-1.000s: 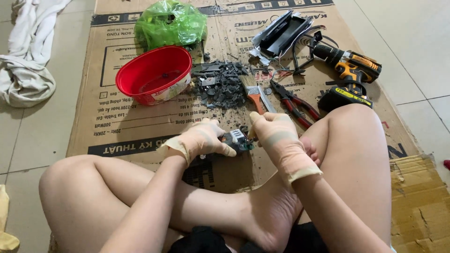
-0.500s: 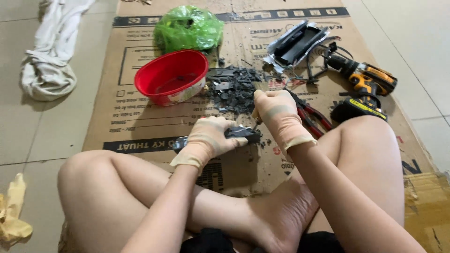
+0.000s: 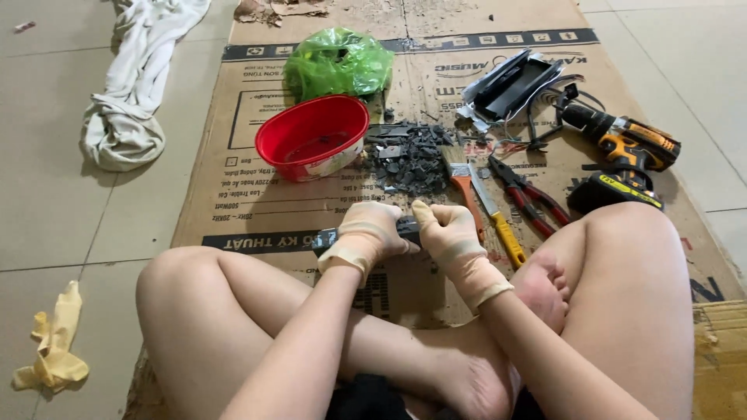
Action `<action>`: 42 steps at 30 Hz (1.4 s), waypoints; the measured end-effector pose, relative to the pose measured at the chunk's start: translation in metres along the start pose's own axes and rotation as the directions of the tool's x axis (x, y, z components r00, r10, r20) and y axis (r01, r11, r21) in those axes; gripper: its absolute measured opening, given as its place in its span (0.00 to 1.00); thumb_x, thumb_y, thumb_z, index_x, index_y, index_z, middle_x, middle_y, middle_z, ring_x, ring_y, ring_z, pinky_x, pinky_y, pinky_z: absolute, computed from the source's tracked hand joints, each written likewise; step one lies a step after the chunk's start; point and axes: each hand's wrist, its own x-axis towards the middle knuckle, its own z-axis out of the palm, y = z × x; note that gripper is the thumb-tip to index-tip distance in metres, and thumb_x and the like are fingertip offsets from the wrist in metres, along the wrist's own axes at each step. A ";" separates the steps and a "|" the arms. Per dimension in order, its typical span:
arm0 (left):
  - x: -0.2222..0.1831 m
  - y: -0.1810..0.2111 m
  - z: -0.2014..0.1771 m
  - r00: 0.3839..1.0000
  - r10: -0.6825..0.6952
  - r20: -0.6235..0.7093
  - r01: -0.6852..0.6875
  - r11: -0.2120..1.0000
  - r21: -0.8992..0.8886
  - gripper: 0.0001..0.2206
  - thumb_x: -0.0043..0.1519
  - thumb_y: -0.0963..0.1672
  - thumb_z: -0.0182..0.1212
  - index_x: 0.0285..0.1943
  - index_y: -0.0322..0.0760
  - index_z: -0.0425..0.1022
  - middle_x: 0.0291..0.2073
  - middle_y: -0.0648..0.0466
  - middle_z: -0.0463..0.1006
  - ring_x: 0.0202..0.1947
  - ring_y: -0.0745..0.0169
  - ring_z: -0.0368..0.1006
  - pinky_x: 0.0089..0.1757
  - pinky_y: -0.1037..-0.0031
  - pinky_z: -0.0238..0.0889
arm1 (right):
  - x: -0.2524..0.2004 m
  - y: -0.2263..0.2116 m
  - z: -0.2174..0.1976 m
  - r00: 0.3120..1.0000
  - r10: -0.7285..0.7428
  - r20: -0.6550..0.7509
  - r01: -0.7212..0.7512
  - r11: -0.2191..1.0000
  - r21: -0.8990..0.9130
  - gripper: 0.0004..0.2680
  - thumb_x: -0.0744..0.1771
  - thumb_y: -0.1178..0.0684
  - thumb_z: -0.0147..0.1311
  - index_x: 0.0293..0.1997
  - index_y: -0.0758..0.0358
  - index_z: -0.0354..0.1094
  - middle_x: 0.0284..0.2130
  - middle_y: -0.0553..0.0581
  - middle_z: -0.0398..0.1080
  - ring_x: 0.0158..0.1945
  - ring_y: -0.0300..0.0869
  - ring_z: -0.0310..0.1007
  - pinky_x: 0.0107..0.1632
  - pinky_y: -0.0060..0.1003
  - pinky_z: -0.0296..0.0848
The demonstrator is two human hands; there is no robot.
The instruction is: A person wearing gloves sits on the floor and uses a screwdriver and pliers to clean and disassemble an electronic component.
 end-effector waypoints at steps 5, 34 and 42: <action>0.009 -0.007 0.007 1.000 -0.031 -0.003 0.031 0.999 -0.012 0.23 0.51 0.56 0.60 0.56 0.56 0.78 0.45 0.55 0.82 0.54 0.52 0.77 0.53 0.60 0.72 | -0.004 0.007 0.006 0.974 -0.206 0.092 0.218 0.966 -0.136 0.13 0.66 0.43 0.56 0.19 0.49 0.74 0.16 0.46 0.70 0.31 0.37 0.71 0.51 0.37 0.70; -0.001 0.002 0.002 1.000 0.004 0.016 -0.004 1.000 -0.016 0.30 0.53 0.58 0.60 0.63 0.50 0.74 0.53 0.51 0.80 0.59 0.50 0.73 0.59 0.60 0.66 | -0.036 -0.073 -0.077 0.941 -0.004 -0.339 0.149 0.902 0.404 0.20 0.74 0.50 0.42 0.17 0.51 0.61 0.10 0.45 0.59 0.18 0.36 0.65 0.36 0.29 0.72; 0.004 -0.004 0.043 0.955 0.058 -0.291 -0.080 0.995 -0.065 0.20 0.49 0.56 0.65 0.46 0.49 0.81 0.34 0.55 0.84 0.46 0.54 0.80 0.52 0.61 0.70 | 0.027 -0.081 -0.081 0.999 0.011 -0.047 0.022 0.762 0.648 0.28 0.71 0.37 0.46 0.07 0.58 0.45 0.07 0.50 0.38 0.10 0.38 0.40 0.19 0.32 0.42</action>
